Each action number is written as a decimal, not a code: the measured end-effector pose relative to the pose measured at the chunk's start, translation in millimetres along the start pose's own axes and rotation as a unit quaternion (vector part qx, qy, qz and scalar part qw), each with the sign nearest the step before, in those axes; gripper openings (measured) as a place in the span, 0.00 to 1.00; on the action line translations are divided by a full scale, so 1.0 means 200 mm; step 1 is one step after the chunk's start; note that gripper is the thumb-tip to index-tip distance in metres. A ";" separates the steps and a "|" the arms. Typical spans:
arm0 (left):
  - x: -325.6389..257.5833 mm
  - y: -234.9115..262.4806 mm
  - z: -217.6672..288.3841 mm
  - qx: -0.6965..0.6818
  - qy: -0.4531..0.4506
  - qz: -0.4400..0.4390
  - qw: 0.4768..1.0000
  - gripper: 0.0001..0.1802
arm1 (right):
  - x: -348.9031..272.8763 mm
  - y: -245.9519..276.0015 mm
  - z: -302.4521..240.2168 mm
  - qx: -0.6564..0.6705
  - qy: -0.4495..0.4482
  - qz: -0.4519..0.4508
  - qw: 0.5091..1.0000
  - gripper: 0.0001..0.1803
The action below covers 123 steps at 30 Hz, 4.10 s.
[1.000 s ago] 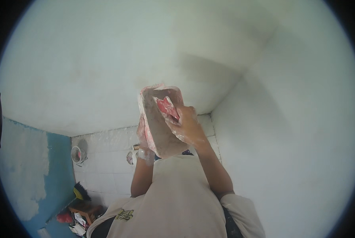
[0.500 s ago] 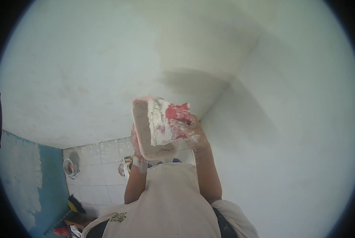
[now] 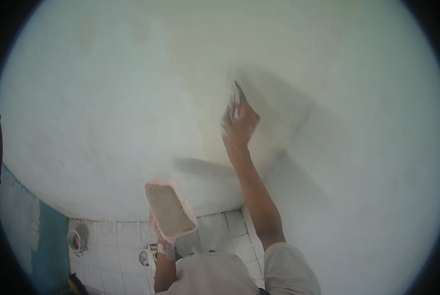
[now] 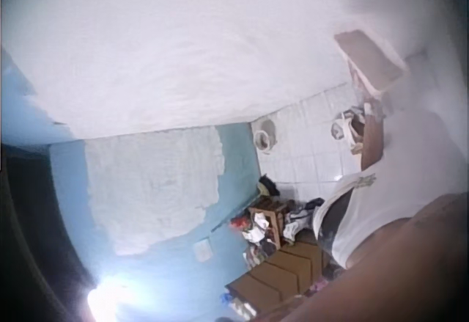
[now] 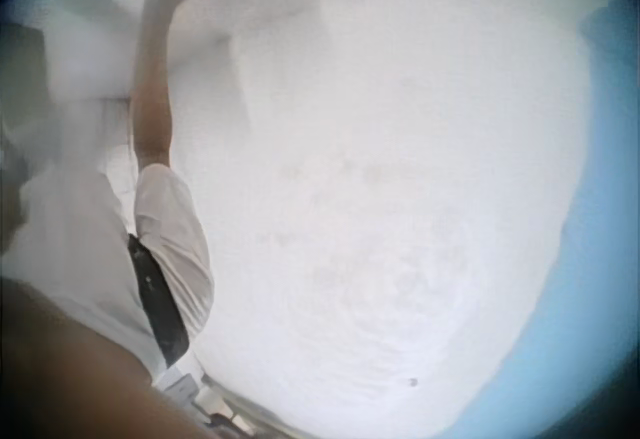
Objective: The person applies plaster to a wall using a trowel and a container. They repeatedly scoop plaster from the container and spread it onto the wall surface in smooth strokes.
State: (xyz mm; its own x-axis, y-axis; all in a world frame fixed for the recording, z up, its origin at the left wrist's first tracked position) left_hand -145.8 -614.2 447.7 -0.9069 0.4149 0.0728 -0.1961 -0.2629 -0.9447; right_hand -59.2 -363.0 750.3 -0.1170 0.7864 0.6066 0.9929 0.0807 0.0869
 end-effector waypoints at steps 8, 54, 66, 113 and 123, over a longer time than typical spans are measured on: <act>0.23 0.34 0.38 0.034 -0.061 0.056 0.996 0.27 | 0.15 -0.84 -0.24 -0.134 0.244 0.114 0.954 0.44; 0.40 0.72 1.31 0.047 -0.115 0.082 0.989 0.26 | -0.71 -1.53 -0.88 -0.131 0.253 -0.109 0.952 0.35; 0.36 0.80 1.49 0.043 -0.075 0.033 0.996 0.30 | -0.72 -1.69 -0.98 -0.143 0.353 0.002 0.925 0.37; -0.23 0.98 1.71 0.063 -0.179 0.152 0.970 0.26 | -0.66 -1.34 -1.56 -0.104 0.175 -0.066 0.977 0.19; -0.15 0.87 1.58 0.037 -0.162 0.093 0.982 0.27 | -0.85 -1.25 -0.91 -0.127 0.239 -0.192 0.943 0.24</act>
State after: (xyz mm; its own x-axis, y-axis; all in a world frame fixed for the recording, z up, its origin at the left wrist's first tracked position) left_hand -271.0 -948.3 382.1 -0.9982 0.0590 0.0111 -0.0325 -0.3750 -0.9265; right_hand -290.2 -628.9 768.6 -0.5228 0.3589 0.7732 0.8459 0.1061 0.5226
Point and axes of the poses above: each hand's wrist, its own x-axis towards the middle knuckle, its own y-axis out of the back of the hand, z = x × y, the point moved 6 cm from there along x, towards the middle knuckle, and after that the axes turned 15 degrees about -y, right-handed, at the moved point
